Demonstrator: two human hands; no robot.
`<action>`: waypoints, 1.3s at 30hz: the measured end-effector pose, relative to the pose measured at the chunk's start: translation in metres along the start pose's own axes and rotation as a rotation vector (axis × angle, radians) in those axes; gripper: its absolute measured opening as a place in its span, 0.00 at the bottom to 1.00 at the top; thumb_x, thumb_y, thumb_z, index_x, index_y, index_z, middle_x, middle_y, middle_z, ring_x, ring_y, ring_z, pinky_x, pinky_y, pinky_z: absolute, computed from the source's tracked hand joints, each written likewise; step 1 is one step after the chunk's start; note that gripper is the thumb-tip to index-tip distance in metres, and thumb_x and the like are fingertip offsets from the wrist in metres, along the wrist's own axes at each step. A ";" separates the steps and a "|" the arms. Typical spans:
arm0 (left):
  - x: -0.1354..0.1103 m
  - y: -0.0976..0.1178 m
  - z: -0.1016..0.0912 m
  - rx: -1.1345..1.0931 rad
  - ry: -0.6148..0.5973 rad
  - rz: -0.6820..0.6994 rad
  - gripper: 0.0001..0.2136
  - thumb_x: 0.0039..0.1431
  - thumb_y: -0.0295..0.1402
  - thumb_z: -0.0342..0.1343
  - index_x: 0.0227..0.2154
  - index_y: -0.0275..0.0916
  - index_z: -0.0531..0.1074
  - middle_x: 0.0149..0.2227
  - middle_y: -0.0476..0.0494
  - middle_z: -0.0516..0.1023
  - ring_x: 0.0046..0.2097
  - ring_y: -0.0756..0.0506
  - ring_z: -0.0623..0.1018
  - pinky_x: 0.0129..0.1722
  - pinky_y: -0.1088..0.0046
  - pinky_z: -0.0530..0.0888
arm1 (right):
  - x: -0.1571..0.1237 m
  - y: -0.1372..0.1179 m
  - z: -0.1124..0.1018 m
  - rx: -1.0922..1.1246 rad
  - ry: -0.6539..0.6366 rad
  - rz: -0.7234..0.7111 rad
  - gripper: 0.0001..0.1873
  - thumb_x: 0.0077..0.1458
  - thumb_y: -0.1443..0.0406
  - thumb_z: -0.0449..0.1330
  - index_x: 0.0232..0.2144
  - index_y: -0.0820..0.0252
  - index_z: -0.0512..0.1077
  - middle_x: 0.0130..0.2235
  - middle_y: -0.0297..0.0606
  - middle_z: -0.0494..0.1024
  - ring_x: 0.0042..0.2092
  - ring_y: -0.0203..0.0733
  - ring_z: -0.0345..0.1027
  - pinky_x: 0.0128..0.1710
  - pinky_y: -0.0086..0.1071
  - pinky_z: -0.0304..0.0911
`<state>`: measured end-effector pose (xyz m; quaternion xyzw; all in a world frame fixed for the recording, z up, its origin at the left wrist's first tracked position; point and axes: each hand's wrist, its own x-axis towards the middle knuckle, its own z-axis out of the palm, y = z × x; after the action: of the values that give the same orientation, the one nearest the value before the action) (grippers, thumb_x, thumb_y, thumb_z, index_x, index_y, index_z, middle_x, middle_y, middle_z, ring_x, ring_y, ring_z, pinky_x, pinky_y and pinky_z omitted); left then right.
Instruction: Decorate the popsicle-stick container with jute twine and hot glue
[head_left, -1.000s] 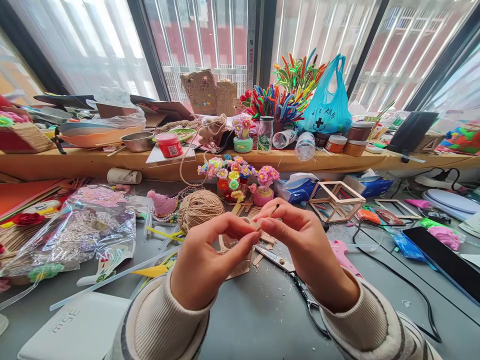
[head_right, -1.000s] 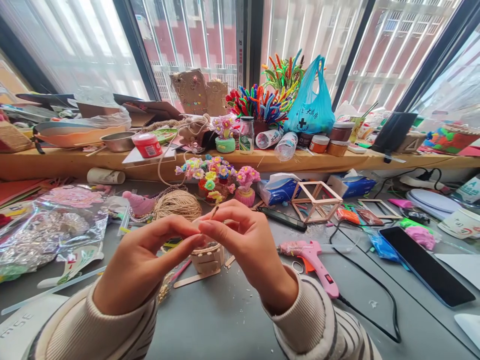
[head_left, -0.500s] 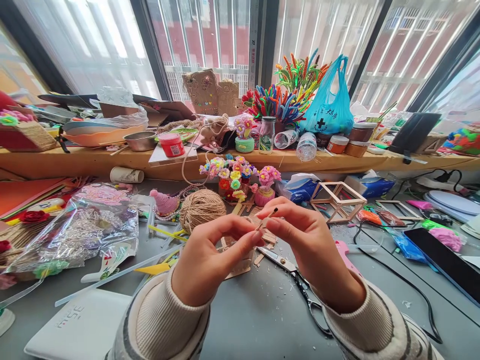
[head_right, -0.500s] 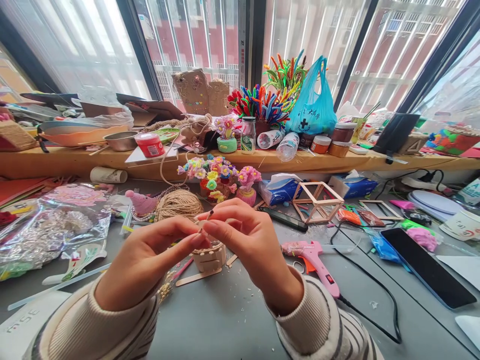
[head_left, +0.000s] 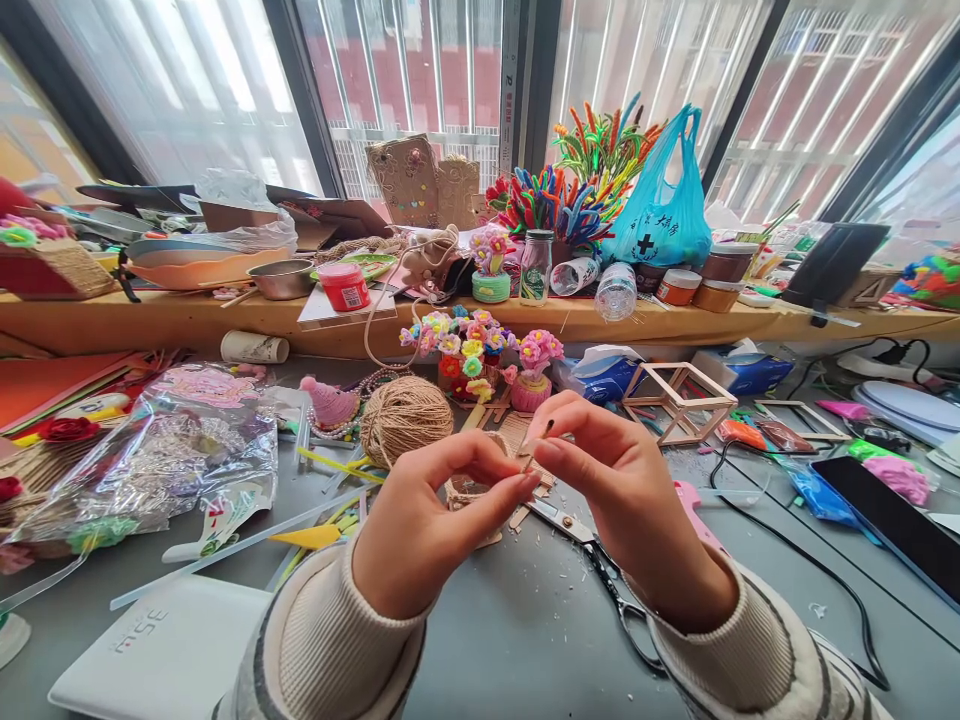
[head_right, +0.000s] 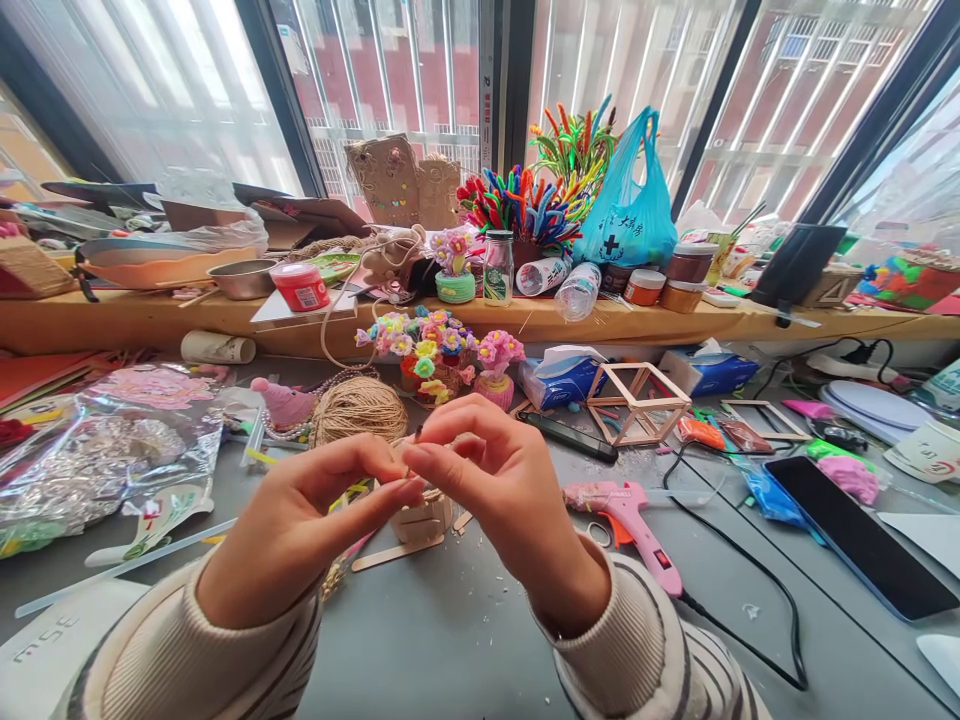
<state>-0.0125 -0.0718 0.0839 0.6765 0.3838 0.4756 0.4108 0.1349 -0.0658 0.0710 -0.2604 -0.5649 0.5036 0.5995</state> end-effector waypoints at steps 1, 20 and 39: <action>0.000 -0.001 0.000 0.007 -0.021 0.016 0.07 0.48 0.26 0.59 0.18 0.37 0.69 0.19 0.56 0.70 0.22 0.56 0.66 0.24 0.84 0.65 | 0.000 0.000 0.000 0.008 -0.003 0.003 0.04 0.47 0.66 0.63 0.23 0.57 0.71 0.30 0.29 0.68 0.31 0.30 0.63 0.29 0.25 0.61; -0.004 0.003 0.001 0.016 0.040 -0.002 0.05 0.52 0.31 0.57 0.24 0.38 0.74 0.24 0.52 0.75 0.28 0.52 0.73 0.30 0.81 0.68 | 0.000 -0.001 -0.002 -0.063 -0.035 -0.044 0.01 0.48 0.66 0.63 0.26 0.55 0.73 0.31 0.31 0.69 0.34 0.33 0.64 0.31 0.26 0.61; -0.006 0.010 -0.001 0.073 0.061 0.004 0.07 0.52 0.31 0.56 0.22 0.38 0.74 0.22 0.51 0.76 0.25 0.52 0.72 0.26 0.80 0.66 | 0.001 -0.005 -0.013 -0.402 0.104 -0.387 0.27 0.58 0.47 0.39 0.38 0.46 0.75 0.46 0.35 0.68 0.51 0.44 0.58 0.53 0.41 0.53</action>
<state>-0.0134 -0.0812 0.0908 0.6771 0.4117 0.4824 0.3732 0.1485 -0.0632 0.0728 -0.2869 -0.6611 0.2438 0.6490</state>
